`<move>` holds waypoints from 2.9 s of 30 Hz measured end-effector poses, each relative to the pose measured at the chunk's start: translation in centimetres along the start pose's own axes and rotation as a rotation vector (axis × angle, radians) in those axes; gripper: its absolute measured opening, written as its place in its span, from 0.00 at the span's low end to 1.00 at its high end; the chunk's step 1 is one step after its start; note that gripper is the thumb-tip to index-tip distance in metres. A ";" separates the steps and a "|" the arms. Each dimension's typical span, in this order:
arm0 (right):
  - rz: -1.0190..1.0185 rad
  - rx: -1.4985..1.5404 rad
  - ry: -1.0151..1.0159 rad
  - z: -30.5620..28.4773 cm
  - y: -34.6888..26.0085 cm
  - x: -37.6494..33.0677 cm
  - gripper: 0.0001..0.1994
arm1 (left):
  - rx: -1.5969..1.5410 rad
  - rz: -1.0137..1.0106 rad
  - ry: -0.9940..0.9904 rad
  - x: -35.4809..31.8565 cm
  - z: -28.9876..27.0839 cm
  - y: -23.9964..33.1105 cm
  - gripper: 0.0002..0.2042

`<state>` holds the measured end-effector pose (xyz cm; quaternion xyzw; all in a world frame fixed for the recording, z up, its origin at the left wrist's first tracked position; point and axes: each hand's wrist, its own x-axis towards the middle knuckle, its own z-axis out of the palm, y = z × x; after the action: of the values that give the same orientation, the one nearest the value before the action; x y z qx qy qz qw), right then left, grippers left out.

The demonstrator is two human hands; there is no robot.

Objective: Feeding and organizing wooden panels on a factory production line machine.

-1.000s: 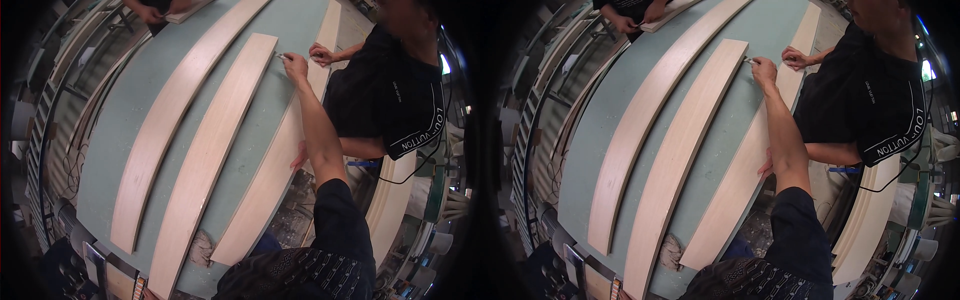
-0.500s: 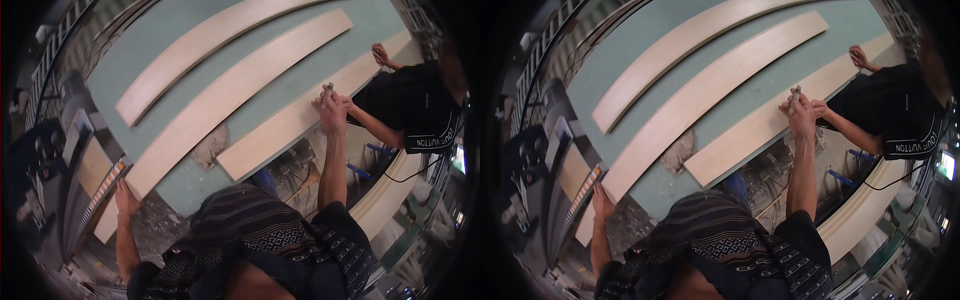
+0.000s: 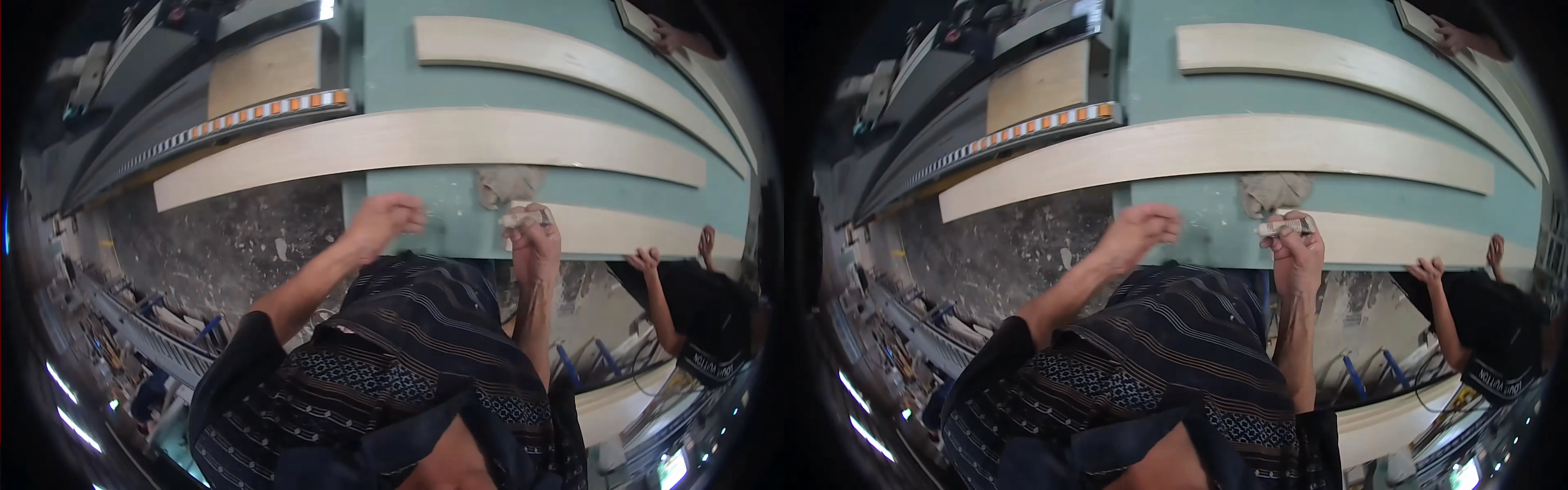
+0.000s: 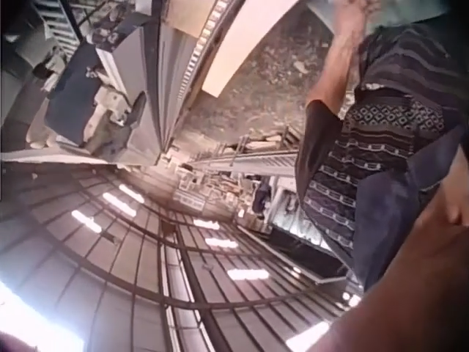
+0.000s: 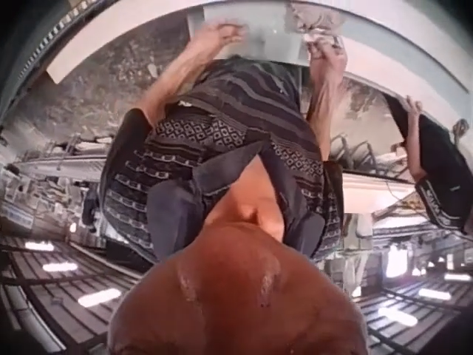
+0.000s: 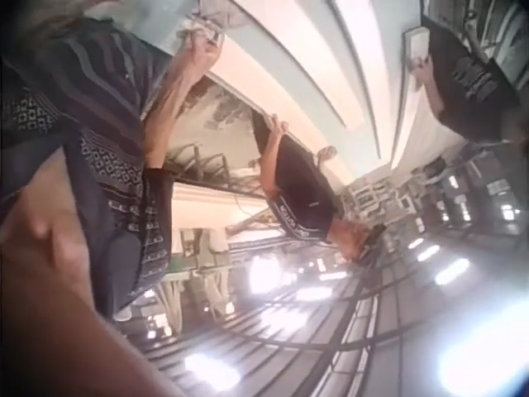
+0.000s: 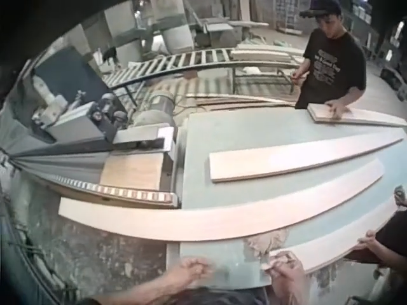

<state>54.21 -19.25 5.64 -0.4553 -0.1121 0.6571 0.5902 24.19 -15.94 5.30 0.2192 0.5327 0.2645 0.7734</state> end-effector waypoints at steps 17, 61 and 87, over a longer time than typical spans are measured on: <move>0.006 -0.176 -0.160 6.7 3.8 1.2 0.13 | -0.166 0.204 -0.141 1.8 2.6 -0.6 0.11; 0.311 -0.160 -0.486 17.6 16.8 1.0 0.11 | -0.184 0.261 0.359 -11.5 -12.7 -6.2 0.10; -0.014 -0.589 -0.057 39.8 39.1 -6.2 0.13 | 0.056 0.265 0.258 -18.5 -48.4 -2.5 0.09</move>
<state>-1.87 -20.02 4.07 -0.5878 -0.3177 0.6044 0.4338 -26.30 -26.95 0.62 0.2733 0.6012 0.3752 0.6505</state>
